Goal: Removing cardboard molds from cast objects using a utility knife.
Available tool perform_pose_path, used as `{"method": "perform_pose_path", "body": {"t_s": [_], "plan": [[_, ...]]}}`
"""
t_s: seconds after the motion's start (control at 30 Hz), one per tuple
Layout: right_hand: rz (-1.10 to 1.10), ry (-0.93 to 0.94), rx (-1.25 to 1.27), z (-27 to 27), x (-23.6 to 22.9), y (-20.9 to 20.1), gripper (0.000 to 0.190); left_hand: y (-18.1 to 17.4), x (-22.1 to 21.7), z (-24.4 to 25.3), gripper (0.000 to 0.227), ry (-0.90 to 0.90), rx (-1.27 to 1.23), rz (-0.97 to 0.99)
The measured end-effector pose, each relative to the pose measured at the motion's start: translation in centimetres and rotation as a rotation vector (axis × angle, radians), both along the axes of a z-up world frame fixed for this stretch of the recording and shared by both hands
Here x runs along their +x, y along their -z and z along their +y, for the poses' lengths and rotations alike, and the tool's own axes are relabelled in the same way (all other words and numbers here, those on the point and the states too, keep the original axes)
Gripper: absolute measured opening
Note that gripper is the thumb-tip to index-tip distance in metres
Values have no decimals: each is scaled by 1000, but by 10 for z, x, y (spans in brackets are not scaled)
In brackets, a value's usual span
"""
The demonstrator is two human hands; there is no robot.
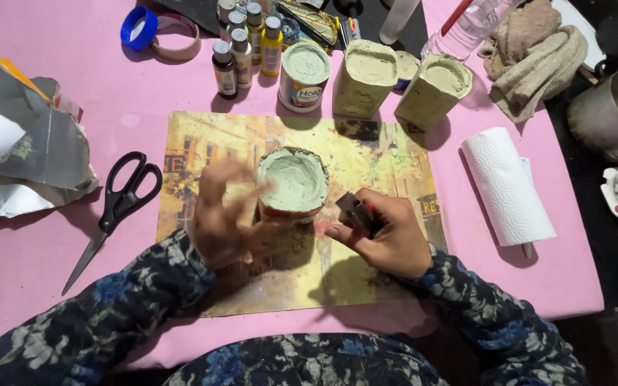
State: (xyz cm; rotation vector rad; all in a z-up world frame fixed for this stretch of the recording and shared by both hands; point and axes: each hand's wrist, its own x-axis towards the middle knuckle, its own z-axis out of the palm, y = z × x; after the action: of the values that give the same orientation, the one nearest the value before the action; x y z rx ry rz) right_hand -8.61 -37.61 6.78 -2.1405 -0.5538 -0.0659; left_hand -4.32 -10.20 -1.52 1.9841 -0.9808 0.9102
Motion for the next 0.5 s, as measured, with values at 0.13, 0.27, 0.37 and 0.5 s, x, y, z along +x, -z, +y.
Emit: {"method": "perform_pose_path", "body": {"t_s": [0.13,0.27,0.37,0.5], "plan": [[-4,-5,9,5,3,5,29,-8,-17,-2,56,20,128,-307],[38,25,44,-1,8,26,28,-28,-30,0,44,-104,292,-218],[100,62,109,-4,10,37,25,-29,-31,-1,44,-84,273,-223],[101,110,111,-15,19,48,21,-27,-30,-4,37,-94,269,-228]]}}
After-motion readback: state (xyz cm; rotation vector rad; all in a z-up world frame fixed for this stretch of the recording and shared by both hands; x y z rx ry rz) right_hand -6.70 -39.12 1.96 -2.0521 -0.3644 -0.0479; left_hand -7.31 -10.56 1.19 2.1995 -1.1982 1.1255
